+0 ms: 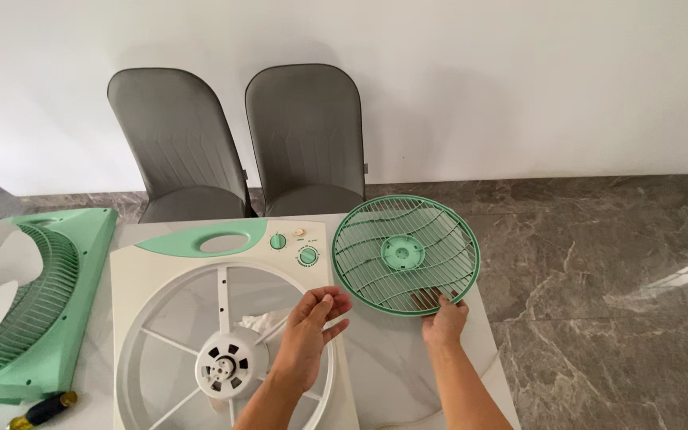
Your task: The person uses a screwdriver to remove screws from the front grill of a green and white electric fan, then detaches the grill and wipes the fan blades and housing with a white cloth. The person continues wiping the internal motor and wiring area after opening the rear casing.
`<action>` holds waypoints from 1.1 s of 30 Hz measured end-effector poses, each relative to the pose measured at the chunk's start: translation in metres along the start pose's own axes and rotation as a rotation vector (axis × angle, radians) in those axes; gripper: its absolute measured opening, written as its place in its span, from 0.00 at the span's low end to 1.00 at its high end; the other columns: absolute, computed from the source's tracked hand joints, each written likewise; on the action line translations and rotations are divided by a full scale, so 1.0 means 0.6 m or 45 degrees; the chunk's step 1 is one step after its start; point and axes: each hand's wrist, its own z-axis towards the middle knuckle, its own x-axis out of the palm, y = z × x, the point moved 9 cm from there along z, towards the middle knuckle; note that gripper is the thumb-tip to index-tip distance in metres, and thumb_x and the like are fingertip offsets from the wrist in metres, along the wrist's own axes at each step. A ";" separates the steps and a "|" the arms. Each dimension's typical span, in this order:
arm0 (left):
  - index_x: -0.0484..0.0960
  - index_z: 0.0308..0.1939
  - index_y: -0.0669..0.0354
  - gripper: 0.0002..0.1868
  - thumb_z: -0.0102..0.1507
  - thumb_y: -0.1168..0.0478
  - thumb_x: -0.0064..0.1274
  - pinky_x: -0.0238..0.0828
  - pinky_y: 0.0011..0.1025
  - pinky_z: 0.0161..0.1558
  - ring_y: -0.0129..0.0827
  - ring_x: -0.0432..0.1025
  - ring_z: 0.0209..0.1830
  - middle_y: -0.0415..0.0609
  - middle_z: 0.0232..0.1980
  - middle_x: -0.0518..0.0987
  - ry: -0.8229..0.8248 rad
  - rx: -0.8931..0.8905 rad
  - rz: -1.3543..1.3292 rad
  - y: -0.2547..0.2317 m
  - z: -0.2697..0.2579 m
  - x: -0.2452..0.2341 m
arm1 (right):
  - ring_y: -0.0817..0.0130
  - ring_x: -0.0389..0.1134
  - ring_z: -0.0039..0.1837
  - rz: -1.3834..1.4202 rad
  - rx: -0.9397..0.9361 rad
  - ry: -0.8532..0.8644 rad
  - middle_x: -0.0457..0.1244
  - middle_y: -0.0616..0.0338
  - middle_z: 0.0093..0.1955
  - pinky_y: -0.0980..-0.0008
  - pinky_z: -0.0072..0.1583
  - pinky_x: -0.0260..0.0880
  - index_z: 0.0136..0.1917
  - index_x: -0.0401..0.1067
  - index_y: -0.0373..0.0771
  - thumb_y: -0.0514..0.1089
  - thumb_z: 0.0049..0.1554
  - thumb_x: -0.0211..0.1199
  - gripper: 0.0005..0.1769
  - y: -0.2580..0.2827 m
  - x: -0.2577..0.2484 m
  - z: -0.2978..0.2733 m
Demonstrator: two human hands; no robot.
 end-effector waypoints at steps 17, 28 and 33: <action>0.76 0.57 0.57 0.16 0.70 0.56 0.42 0.70 0.40 0.62 0.35 0.74 0.58 0.49 0.54 0.80 -0.013 -0.058 0.046 0.036 0.007 -0.014 | 0.50 0.67 0.57 -0.822 -0.295 -0.059 0.62 0.36 0.64 0.55 0.56 0.72 0.70 0.62 0.27 0.35 0.57 0.61 0.28 0.015 -0.090 0.095; 0.80 0.52 0.55 0.11 0.67 0.58 0.49 0.70 0.35 0.54 0.35 0.75 0.51 0.46 0.50 0.83 -0.662 0.560 0.684 -0.050 0.000 -0.354 | 0.61 0.70 0.56 -1.502 -0.677 0.653 0.68 0.51 0.55 0.62 0.57 0.70 0.63 0.69 0.36 0.49 0.58 0.63 0.24 -0.035 0.173 -0.214; 0.77 0.58 0.65 0.26 0.62 0.51 0.60 0.59 0.48 0.61 0.56 0.65 0.62 0.63 0.59 0.76 -1.232 0.846 1.329 -0.148 -0.071 -0.560 | 0.58 0.69 0.56 -1.726 -0.540 0.663 0.67 0.46 0.58 0.61 0.57 0.68 0.71 0.61 0.34 0.66 0.55 0.63 0.43 -0.099 0.218 -0.246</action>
